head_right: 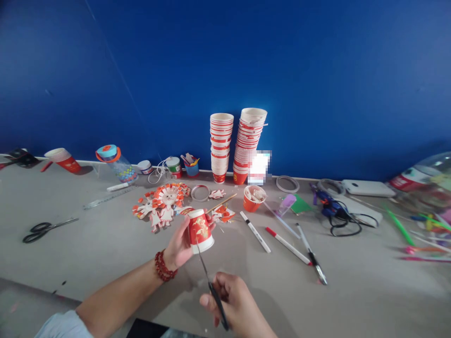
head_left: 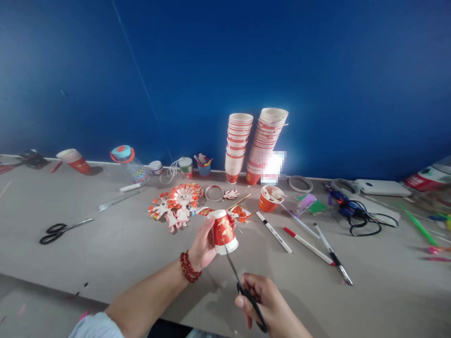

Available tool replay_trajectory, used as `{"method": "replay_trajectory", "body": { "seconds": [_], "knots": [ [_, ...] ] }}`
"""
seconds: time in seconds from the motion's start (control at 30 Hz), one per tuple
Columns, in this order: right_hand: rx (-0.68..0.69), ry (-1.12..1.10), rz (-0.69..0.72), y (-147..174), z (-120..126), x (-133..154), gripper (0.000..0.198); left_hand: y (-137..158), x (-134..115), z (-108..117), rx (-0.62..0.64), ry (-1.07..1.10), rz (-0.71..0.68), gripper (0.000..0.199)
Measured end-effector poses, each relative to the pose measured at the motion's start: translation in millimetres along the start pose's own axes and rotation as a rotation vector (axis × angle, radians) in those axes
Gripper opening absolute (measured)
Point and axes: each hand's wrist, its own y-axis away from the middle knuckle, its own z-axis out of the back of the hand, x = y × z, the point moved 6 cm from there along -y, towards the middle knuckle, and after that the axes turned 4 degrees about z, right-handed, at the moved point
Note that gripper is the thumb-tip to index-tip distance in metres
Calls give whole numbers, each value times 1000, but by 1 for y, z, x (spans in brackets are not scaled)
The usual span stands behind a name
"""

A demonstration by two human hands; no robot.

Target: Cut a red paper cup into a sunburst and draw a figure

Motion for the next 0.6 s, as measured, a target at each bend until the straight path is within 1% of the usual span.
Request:
{"method": "replay_trajectory", "body": {
  "seconds": [0.07,0.17,0.27,0.43,0.6],
  "knots": [
    [44,10,-16,7,0,-1,66,-2,-5,-1,26,69,-19,36],
    [58,61,10,13,4,2,65,-2,-8,-3,54,119,-39,36],
    [51,72,25,12,6,5,64,-2,-6,-6,79,119,-32,36],
    [56,58,18,5,2,6,64,-1,-1,-8,115,91,11,45],
    [42,55,28,4,0,11,63,1,-1,-13,120,82,20,45]
  ]
}}
